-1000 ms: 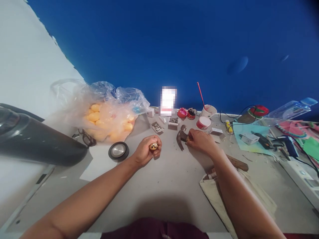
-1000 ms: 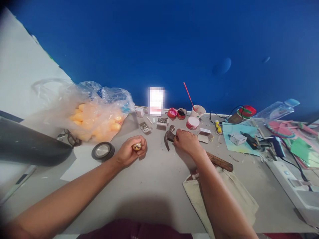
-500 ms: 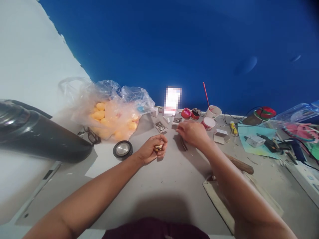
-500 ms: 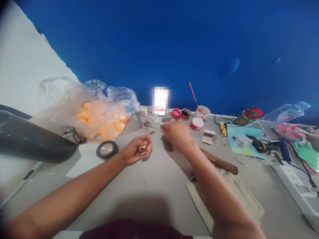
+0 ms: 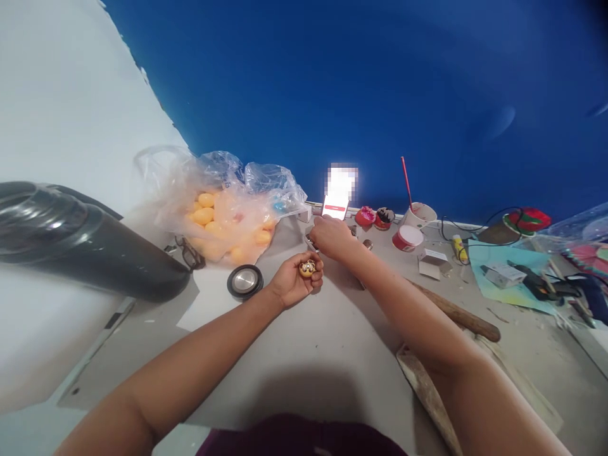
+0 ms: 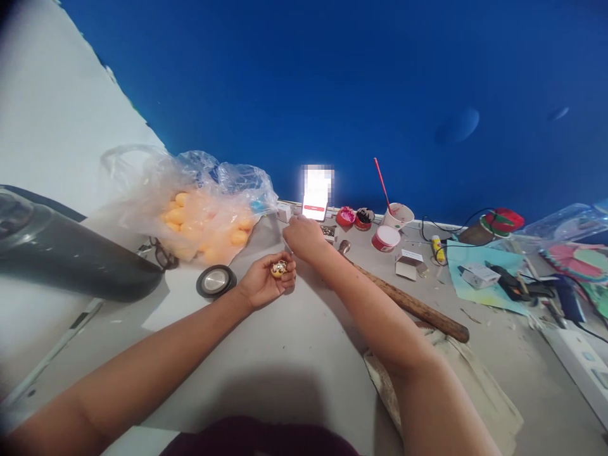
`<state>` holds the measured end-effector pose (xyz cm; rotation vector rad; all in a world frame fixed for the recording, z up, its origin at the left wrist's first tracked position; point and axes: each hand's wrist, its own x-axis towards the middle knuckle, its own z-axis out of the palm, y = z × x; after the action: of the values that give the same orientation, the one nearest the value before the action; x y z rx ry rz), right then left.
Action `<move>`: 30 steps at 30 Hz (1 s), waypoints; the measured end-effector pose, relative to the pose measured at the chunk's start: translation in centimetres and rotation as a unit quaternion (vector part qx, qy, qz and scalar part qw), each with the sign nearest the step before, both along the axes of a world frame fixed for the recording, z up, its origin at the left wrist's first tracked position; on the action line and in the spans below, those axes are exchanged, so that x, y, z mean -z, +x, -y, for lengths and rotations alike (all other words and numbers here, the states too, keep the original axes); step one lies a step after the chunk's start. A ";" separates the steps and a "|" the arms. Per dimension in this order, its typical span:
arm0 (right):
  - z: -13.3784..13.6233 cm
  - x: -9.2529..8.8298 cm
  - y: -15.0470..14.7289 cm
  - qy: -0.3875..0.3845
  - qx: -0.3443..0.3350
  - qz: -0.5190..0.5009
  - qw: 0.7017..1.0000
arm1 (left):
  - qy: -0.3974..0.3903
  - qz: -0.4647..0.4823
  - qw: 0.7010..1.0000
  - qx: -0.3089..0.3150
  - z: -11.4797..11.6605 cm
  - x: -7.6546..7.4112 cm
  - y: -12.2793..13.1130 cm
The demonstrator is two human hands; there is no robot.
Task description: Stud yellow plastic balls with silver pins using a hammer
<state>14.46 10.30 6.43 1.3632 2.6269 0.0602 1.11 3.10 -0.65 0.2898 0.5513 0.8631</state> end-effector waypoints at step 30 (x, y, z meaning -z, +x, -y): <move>0.1 0.0 0.7 0.004 0.012 -0.019 1.000 | -0.010 0.005 1.000 0.002 -0.1 0.0 0.0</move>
<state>15.12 10.16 6.47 1.4109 2.6436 0.0417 1.13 3.15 -0.64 0.2685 0.5494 0.8542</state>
